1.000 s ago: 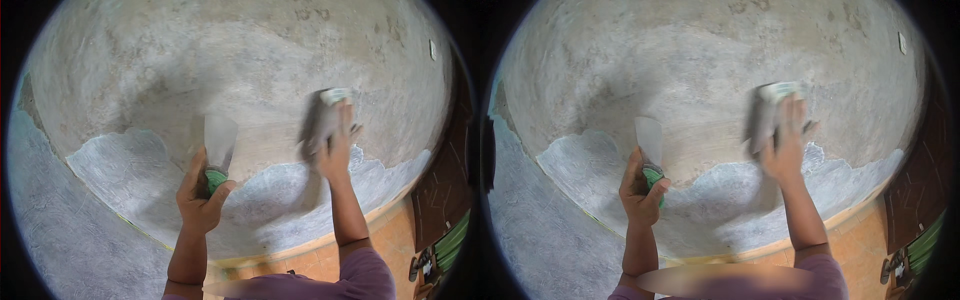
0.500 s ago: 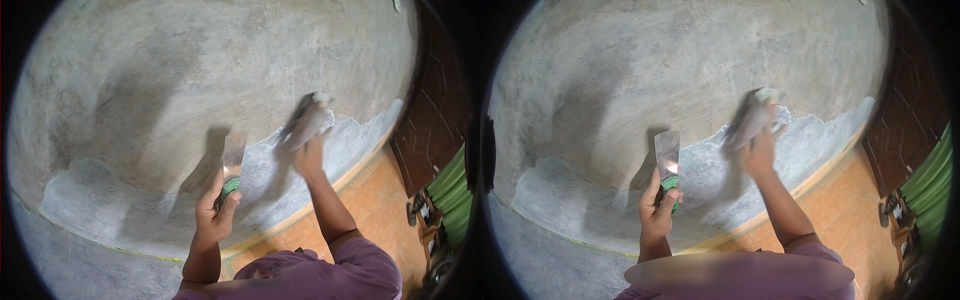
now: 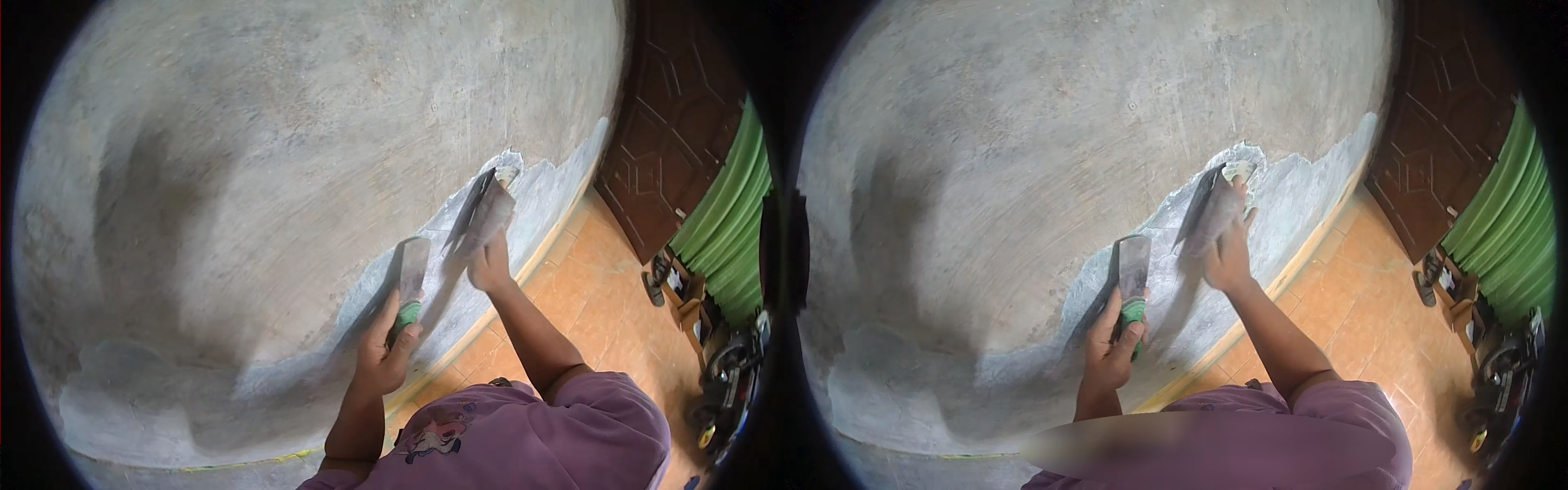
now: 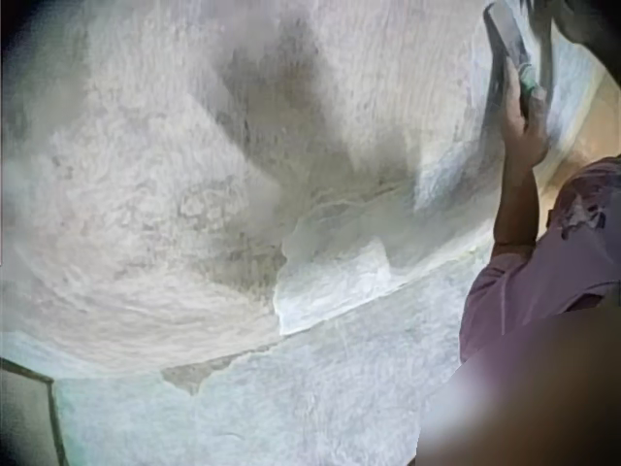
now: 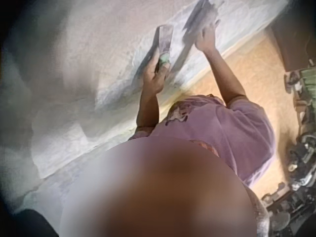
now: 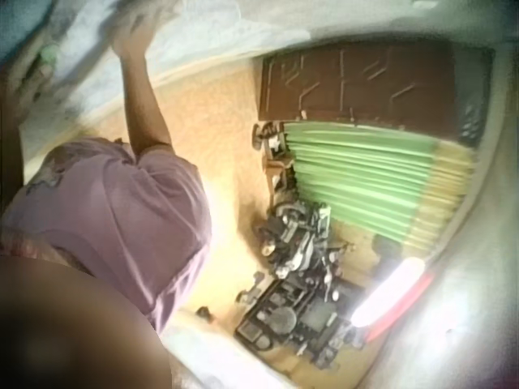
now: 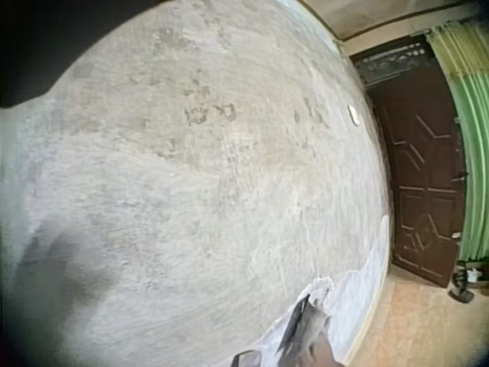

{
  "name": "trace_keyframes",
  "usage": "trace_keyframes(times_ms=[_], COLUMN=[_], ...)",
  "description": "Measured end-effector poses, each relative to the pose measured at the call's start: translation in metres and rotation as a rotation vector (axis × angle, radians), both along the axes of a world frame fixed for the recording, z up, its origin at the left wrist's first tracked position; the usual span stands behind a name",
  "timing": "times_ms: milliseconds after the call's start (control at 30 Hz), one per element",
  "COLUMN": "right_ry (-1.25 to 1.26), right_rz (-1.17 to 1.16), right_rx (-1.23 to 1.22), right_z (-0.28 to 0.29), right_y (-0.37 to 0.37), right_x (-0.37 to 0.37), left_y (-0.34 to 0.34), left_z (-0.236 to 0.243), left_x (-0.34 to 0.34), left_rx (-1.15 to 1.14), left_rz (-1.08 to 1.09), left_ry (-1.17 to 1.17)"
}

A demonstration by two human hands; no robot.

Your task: Scrape and sand a concrete wall to prepare it for repair or painting.

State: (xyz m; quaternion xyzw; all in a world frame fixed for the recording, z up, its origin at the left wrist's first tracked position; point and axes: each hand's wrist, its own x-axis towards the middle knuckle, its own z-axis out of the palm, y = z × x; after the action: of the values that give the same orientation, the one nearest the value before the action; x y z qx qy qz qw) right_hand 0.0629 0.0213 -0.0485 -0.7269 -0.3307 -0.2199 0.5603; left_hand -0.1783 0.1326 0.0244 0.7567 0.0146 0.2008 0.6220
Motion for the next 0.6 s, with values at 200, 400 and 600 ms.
trace_keyframes(times_ms=[200,400,600], right_ry=[0.568,0.278,0.721], right_rz=[0.055,-0.042,-0.15], right_rx=[0.405,0.14,0.028], right_z=[-0.071,-0.056,-0.106], right_y=[-0.014,-0.021,-0.058], right_x=[0.062,0.033,0.124], left_y=[0.002,0.004,-0.016], left_z=[-0.021,-0.047,-0.046], left_x=[0.014,0.048,0.086], left_rx=[0.012,0.046,0.029], left_rz=[-0.157,-0.254,-0.373], left_ry=[0.063,0.026,0.335])
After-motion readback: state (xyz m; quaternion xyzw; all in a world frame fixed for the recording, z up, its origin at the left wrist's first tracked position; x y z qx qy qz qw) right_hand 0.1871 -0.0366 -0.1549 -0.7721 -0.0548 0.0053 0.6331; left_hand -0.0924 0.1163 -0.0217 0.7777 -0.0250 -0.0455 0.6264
